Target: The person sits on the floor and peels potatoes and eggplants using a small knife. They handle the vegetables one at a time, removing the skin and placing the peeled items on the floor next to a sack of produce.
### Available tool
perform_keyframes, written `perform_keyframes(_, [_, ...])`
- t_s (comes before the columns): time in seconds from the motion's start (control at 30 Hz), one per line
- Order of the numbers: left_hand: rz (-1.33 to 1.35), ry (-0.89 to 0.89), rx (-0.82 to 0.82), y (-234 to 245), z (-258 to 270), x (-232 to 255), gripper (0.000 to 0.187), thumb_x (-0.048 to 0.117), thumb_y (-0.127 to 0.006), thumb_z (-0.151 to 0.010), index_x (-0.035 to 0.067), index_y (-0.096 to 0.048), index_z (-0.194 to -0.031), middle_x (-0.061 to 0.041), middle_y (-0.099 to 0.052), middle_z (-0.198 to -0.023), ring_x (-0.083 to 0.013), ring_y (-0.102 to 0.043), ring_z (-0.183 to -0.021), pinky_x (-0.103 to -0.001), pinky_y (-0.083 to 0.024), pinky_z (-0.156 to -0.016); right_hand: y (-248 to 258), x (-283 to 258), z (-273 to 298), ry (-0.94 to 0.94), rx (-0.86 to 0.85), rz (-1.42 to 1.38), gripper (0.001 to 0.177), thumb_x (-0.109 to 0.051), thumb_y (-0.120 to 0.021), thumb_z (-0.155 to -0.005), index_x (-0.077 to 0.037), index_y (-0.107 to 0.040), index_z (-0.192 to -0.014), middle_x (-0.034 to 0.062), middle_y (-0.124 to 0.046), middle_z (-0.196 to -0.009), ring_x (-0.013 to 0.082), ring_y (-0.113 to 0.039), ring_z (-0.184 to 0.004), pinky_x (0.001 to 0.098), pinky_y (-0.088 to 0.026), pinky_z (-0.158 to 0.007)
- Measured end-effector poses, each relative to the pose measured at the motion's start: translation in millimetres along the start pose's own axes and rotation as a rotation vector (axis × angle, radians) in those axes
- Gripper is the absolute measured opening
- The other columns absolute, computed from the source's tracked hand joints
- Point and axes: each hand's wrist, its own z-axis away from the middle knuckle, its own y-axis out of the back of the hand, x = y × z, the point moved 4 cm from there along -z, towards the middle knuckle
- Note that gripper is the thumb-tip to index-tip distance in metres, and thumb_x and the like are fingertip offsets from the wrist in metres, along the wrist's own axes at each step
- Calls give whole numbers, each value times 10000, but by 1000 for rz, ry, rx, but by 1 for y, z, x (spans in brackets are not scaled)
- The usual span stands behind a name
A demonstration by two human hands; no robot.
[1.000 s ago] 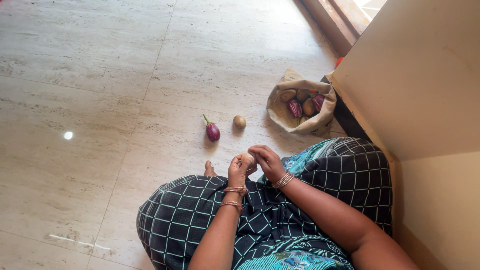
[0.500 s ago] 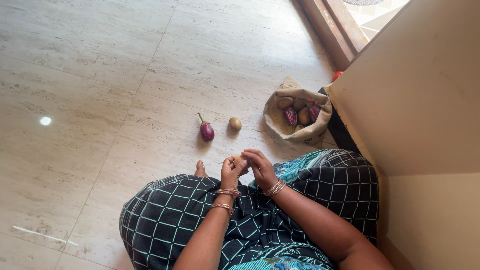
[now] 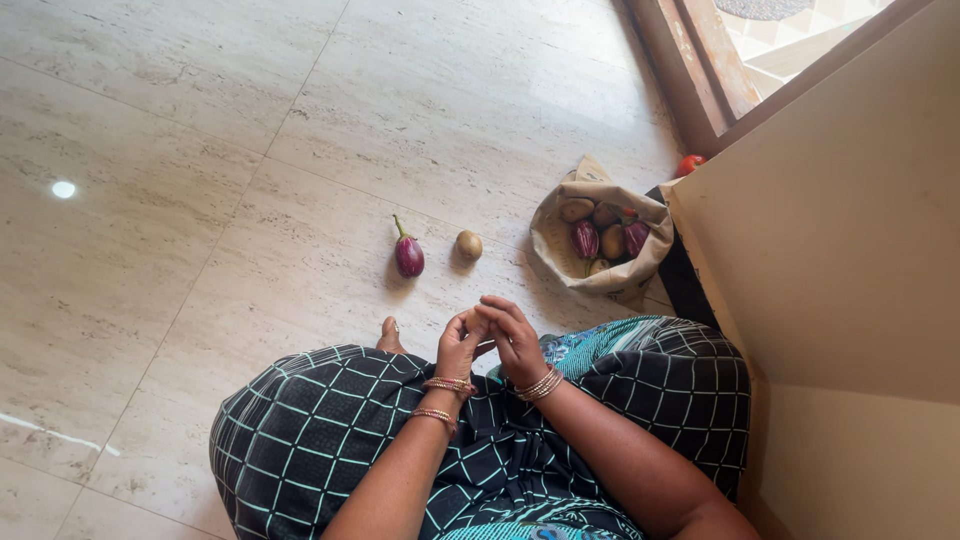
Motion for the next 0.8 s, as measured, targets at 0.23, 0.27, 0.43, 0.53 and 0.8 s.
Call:
perform_keyframes(0.23, [87,-40,-7,-8,-1,-2,403,92,-755,-891,-8,-558,-1228,-112,-652,-1167,-197,-714,-998,-312,-648,-862,0,37,-8,-443,1,-479,339,-92,-492,-1061,11,-676,-1326,178,-658,-1263,274,-607,-1178,355,-478,-1033])
perform_keyframes(0.27, [104,-63,13,-6,-4,-1,402,81,-755,-885,-9,-550,-1219,-104,-641,-1185,-195,-716,-1007,-313,-649,-866,2,24,-9,-322,0,-350,349,-66,-499,-1026,9,-655,-1328,181,-635,-1302,287,-594,-1221,366,-459,-1059])
perform_keyframes(0.43, [178,-85,62,5,-12,-4,412,53,-738,-889,4,-574,-1264,-89,-620,-1212,-182,-692,-1025,-297,-630,-864,-4,-29,-6,174,-84,109,371,17,-507,-978,-16,-642,-1322,215,-605,-1411,378,-505,-1401,434,-383,-1180])
perform_keyframes(0.53, [81,-98,-2,3,-11,-5,426,43,-730,-880,1,-592,-1281,-105,-633,-1219,-196,-695,-1030,-295,-628,-861,-1,-15,-1,167,-30,119,349,11,-520,-998,-40,-658,-1315,191,-634,-1392,372,-541,-1384,433,-423,-1159])
perform_keyframes(0.8, [-11,-117,-5,0,1,-5,470,99,-748,-899,5,-463,-1261,-155,-606,-1218,-223,-703,-1028,-316,-650,-851,-3,68,16,-566,-17,-518,328,-93,-521,-1146,-1,-689,-1412,258,-634,-1049,272,-529,-881,356,-440,-797])
